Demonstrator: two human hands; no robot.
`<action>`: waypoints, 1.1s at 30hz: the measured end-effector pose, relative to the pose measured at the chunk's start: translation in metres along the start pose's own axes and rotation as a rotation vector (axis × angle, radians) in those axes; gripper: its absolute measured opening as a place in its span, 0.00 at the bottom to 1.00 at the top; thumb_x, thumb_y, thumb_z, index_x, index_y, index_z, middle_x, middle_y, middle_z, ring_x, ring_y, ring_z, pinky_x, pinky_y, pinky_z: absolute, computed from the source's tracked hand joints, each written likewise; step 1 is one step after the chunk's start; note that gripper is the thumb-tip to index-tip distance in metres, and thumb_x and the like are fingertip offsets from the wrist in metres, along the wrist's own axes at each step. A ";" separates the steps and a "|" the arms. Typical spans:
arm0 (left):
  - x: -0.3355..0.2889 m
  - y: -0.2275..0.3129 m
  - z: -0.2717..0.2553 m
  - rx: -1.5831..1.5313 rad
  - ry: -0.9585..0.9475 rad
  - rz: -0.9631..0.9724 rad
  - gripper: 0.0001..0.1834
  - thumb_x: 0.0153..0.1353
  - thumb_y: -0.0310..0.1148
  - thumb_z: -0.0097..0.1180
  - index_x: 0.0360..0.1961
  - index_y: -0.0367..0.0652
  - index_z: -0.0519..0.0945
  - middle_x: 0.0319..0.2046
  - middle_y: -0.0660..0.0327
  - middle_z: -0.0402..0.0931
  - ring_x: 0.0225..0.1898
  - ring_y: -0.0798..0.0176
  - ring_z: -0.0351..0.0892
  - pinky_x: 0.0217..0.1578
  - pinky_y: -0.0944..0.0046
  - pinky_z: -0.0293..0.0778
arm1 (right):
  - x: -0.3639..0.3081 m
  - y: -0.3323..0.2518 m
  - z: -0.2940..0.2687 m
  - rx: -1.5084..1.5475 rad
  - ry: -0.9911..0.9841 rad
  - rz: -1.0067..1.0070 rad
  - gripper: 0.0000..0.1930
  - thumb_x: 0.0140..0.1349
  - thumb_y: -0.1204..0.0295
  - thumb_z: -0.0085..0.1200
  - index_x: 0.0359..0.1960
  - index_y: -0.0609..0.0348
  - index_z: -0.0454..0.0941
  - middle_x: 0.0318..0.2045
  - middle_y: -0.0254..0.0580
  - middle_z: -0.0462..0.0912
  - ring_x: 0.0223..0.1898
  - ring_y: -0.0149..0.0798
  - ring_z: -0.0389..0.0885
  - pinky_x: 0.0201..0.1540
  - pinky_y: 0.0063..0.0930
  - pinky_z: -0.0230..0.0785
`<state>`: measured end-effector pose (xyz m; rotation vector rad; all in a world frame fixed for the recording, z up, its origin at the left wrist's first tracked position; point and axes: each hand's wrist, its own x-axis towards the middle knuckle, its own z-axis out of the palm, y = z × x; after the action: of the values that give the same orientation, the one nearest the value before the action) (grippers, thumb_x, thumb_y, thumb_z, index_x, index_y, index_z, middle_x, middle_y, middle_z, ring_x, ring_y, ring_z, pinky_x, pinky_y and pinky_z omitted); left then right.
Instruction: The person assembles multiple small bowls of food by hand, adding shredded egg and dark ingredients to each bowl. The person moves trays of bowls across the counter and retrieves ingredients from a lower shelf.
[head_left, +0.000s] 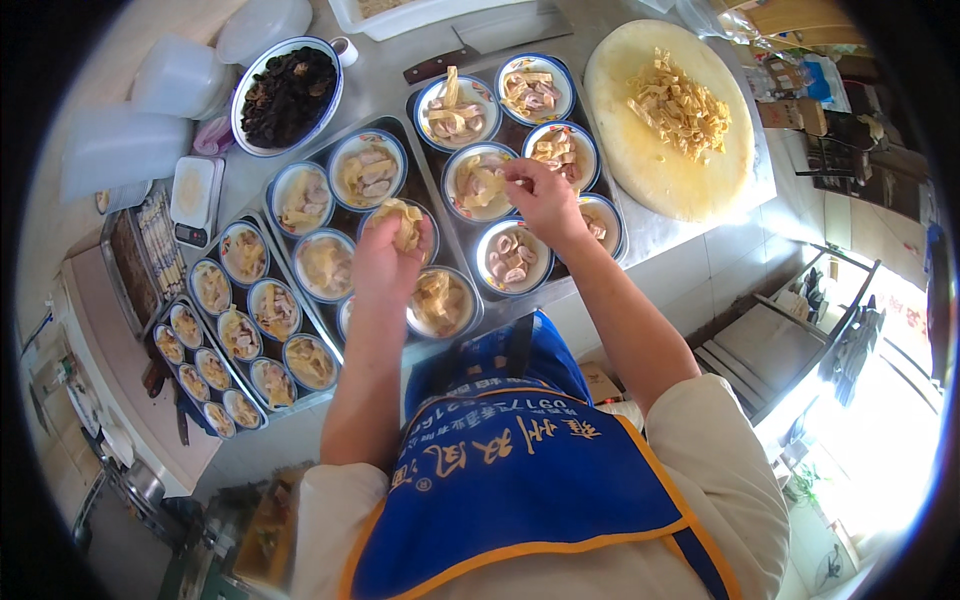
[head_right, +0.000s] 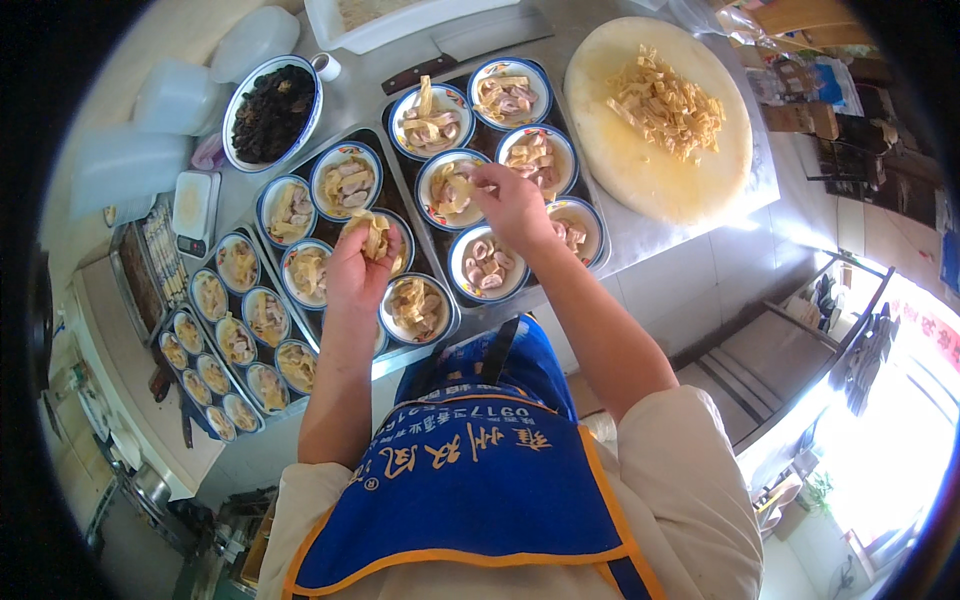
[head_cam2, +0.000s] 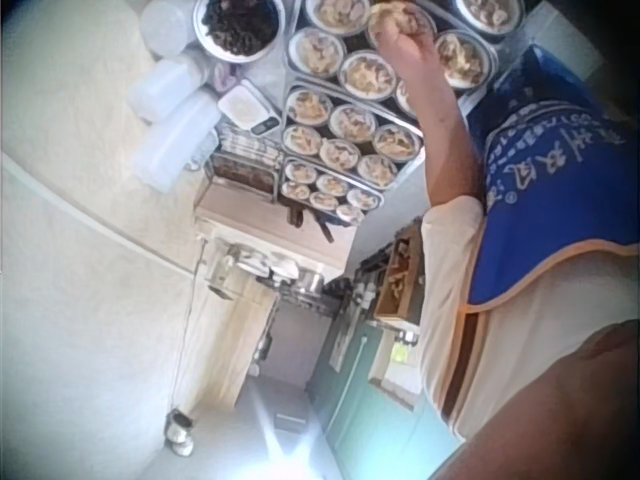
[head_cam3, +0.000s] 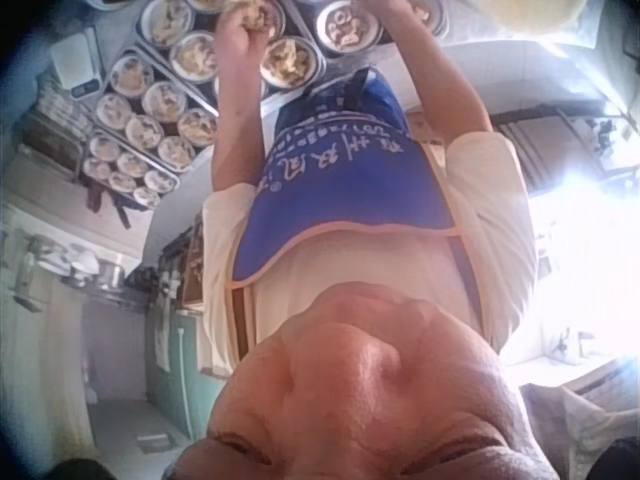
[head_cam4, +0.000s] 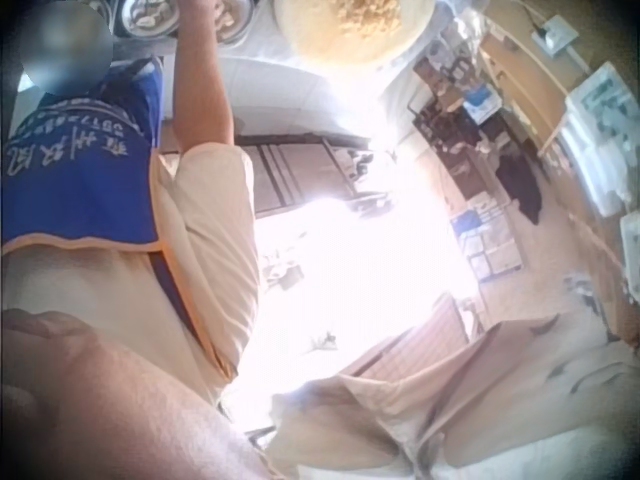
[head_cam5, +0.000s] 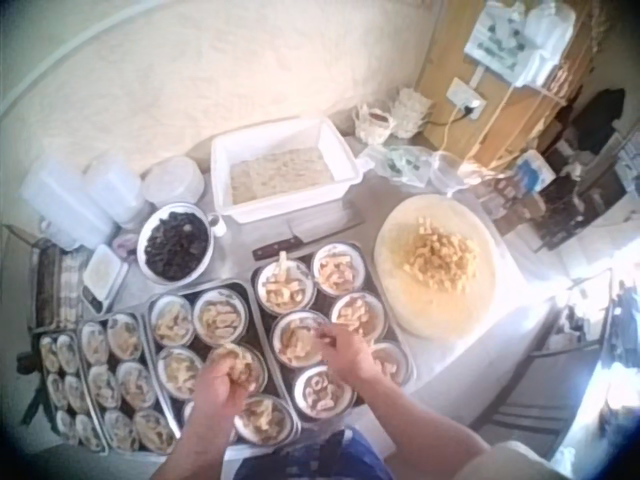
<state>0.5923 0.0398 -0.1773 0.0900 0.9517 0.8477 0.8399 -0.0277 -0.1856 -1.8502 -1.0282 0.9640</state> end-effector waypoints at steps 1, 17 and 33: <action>-0.003 0.000 0.001 0.010 0.013 -0.011 0.10 0.69 0.23 0.51 0.50 0.39 0.74 0.46 0.54 0.78 0.46 0.55 0.79 0.51 0.53 0.81 | -0.003 -0.012 -0.001 -0.102 -0.028 -0.059 0.15 0.66 0.71 0.63 0.52 0.62 0.83 0.38 0.40 0.86 0.35 0.29 0.81 0.42 0.26 0.76; -0.040 -0.036 0.026 0.435 -0.161 -0.282 0.10 0.72 0.23 0.52 0.52 0.36 0.74 0.48 0.51 0.80 0.45 0.57 0.84 0.47 0.58 0.85 | -0.087 -0.028 0.019 0.303 -0.069 0.340 0.10 0.62 0.74 0.62 0.44 0.63 0.85 0.31 0.39 0.85 0.33 0.31 0.83 0.39 0.27 0.76; -0.035 -0.021 -0.009 0.565 -0.174 -0.246 0.06 0.71 0.25 0.57 0.47 0.42 0.77 0.40 0.60 0.83 0.38 0.64 0.83 0.40 0.65 0.81 | -0.125 0.009 0.009 0.459 0.227 0.437 0.05 0.68 0.76 0.61 0.42 0.65 0.82 0.28 0.32 0.81 0.26 0.25 0.75 0.29 0.21 0.69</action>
<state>0.5879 -0.0006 -0.1674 0.5140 0.9902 0.3209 0.7871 -0.1399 -0.1685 -1.7614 -0.2332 1.0975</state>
